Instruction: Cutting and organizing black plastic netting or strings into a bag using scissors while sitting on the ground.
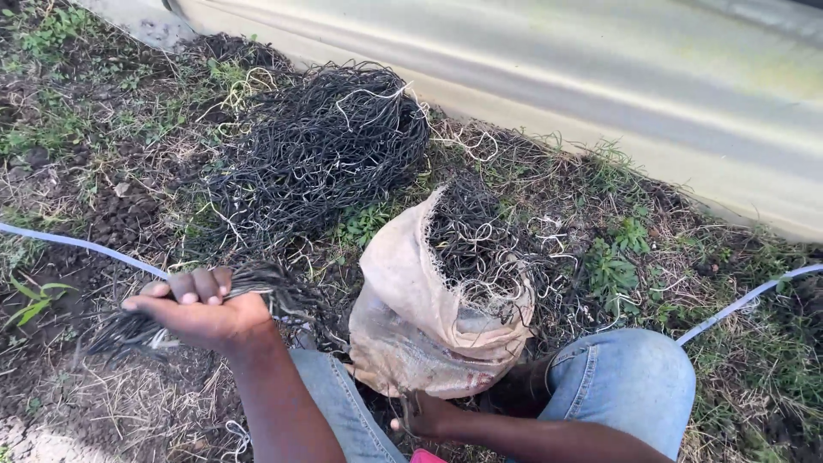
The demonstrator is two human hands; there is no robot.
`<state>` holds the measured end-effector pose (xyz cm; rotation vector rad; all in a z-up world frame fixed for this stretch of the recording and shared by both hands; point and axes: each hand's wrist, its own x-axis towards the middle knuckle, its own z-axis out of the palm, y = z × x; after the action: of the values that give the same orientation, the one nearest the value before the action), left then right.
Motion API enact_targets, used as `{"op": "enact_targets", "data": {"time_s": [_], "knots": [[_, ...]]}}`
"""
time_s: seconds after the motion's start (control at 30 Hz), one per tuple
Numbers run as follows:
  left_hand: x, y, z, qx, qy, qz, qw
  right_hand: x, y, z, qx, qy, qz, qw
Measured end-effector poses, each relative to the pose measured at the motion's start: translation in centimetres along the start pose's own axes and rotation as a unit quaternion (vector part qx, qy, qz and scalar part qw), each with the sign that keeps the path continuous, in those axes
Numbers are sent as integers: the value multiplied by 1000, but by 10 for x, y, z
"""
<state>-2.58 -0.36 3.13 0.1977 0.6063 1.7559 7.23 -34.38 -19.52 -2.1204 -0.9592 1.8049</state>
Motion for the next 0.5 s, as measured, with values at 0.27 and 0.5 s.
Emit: {"op": "enact_targets", "data": {"time_s": [0.27,0.5], "knots": [[-28,-39,-1,200,-136,0,970,-93,-70,-208,-248,285,17,926],[-127,-77,19,365,-238,-323,840,-33,41,-352,-132,451,31,882]]}}
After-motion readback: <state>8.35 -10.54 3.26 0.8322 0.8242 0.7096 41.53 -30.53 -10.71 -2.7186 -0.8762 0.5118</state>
